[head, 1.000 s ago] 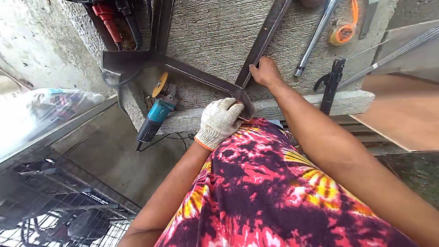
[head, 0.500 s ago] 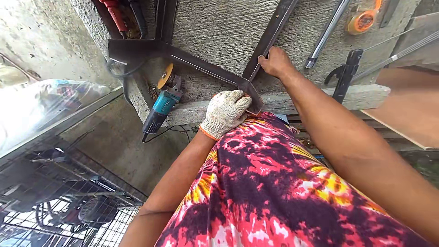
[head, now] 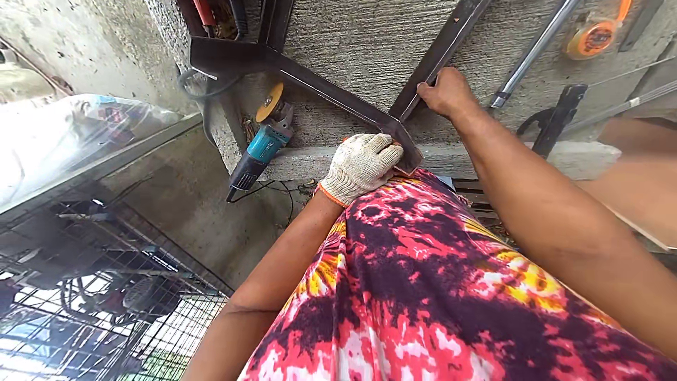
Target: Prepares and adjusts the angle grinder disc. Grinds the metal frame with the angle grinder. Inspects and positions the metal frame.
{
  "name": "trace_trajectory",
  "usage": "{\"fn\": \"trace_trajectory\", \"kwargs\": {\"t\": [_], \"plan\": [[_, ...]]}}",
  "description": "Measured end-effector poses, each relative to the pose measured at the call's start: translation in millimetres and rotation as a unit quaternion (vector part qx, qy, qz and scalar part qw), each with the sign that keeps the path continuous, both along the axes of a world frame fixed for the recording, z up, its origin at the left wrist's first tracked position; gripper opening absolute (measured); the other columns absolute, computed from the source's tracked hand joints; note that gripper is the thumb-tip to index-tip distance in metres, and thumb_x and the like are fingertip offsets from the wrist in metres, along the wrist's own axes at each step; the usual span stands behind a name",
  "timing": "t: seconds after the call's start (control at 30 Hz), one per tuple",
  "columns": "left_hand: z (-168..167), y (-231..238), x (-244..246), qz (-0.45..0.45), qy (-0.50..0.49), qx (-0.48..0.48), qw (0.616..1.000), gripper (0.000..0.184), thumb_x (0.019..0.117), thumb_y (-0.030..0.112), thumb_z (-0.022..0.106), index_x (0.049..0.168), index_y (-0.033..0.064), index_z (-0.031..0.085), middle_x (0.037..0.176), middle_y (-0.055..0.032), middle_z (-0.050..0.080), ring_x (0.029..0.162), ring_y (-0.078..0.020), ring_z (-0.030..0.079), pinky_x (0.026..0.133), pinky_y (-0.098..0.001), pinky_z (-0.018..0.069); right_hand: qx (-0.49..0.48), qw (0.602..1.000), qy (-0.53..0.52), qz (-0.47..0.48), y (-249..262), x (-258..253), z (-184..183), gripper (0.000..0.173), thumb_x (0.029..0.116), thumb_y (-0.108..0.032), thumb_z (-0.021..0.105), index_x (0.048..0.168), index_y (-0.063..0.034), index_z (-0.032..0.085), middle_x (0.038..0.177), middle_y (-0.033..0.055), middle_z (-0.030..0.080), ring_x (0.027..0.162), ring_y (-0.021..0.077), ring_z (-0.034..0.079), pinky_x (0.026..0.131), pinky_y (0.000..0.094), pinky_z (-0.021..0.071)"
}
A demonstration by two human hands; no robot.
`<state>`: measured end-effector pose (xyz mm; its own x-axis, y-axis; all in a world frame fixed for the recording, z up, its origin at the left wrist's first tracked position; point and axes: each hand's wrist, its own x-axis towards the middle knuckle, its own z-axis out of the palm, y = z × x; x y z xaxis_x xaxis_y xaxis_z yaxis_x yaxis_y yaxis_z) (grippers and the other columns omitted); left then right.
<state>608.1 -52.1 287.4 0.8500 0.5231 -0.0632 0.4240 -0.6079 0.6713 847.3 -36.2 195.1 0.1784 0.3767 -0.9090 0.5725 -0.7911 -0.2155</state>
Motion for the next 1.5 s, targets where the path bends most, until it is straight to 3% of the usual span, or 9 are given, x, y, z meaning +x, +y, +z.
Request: {"fn": "trace_trajectory", "kwargs": {"t": [0.17,0.3,0.43,1.03,1.23,1.37,1.5], "plan": [[1.2,4.0,2.6,-0.007,0.016,-0.008,1.0,0.018,0.0874,0.023,0.069,0.099,0.0112,0.076,0.102,-0.0121,0.075,0.098,-0.0292,0.073,0.085,-0.046,0.0592,-0.003,1.0,-0.014,0.006,1.4,-3.7,3.5,0.046,0.1026,-0.035,0.057,0.115,0.0086,0.064,0.117,0.0304,0.066,0.116,0.0464,0.064,0.094,0.0677,0.0476],[1.1,3.8,1.8,-0.011,0.018,-0.004,1.0,0.019,0.0868,0.023,0.068,0.1,0.0109,0.076,0.103,-0.0127,0.075,0.098,-0.03,0.073,0.086,-0.0463,0.0588,-0.018,0.997,-0.048,0.062,2.5,-3.3,6.5,0.053,0.1023,-0.046,0.052,0.115,0.0028,0.066,0.12,0.026,0.068,0.122,0.0428,0.062,0.102,0.0684,0.0395],[1.8,1.4,0.0,-0.009,0.026,0.008,1.0,0.021,0.0884,0.026,0.067,0.101,0.0114,0.076,0.104,-0.0133,0.076,0.099,-0.0309,0.073,0.088,-0.0469,0.0584,-0.005,0.998,-0.042,0.056,-1.0,-3.3,6.0,0.052,0.1018,-0.045,0.053,0.116,0.0037,0.067,0.123,0.0257,0.067,0.128,0.044,0.056,0.105,0.0686,0.0365],[0.3,-1.8,1.5,0.009,0.056,0.022,0.998,0.021,0.0809,0.027,0.074,0.096,0.0117,0.076,0.101,-0.0124,0.075,0.098,-0.03,0.073,0.084,-0.0472,0.0593,0.01,0.999,-0.024,0.044,-4.2,-2.8,2.1,0.047,0.1019,-0.042,0.054,0.113,0.0025,0.066,0.126,0.0223,0.066,0.134,0.041,0.051,0.102,0.066,0.0381],[-9.7,-16.1,9.3,0.113,0.019,0.032,0.993,0.042,0.071,0.05,0.081,0.088,0.0118,0.075,0.097,-0.0122,0.076,0.092,-0.0284,0.074,0.082,-0.0452,0.06,0.007,0.998,-0.037,0.057,-2.5,-3.3,-1.9,0.048,0.1023,-0.042,0.055,0.108,0.0043,0.067,0.12,0.0257,0.067,0.128,0.0442,0.055,0.101,0.0675,0.0389],[-16.4,-28.4,18.8,0.197,0.011,-0.024,0.98,0.04,0.0663,0.043,0.084,0.087,0.0112,0.072,0.097,-0.0121,0.075,0.09,-0.0282,0.073,0.077,-0.0442,0.0597,0.011,0.998,-0.046,0.051,-5.6,-2.2,-11.7,0.048,0.1003,-0.043,0.056,0.111,0.0027,0.067,0.115,0.0263,0.068,0.124,0.0468,0.057,0.099,0.0708,0.0393],[-24.1,-41.9,20.5,0.253,-0.032,-0.083,0.963,0.029,0.0731,0.033,0.079,0.088,0.0098,0.071,0.099,-0.0148,0.073,0.092,-0.0285,0.071,0.076,-0.0413,0.059,0.022,0.997,-0.057,0.037,-9.6,-3.5,-12.4,0.045,0.0983,-0.043,0.058,0.108,-0.0001,0.068,0.108,0.0234,0.069,0.115,0.0439,0.062,0.095,0.0696,0.0428]]}}
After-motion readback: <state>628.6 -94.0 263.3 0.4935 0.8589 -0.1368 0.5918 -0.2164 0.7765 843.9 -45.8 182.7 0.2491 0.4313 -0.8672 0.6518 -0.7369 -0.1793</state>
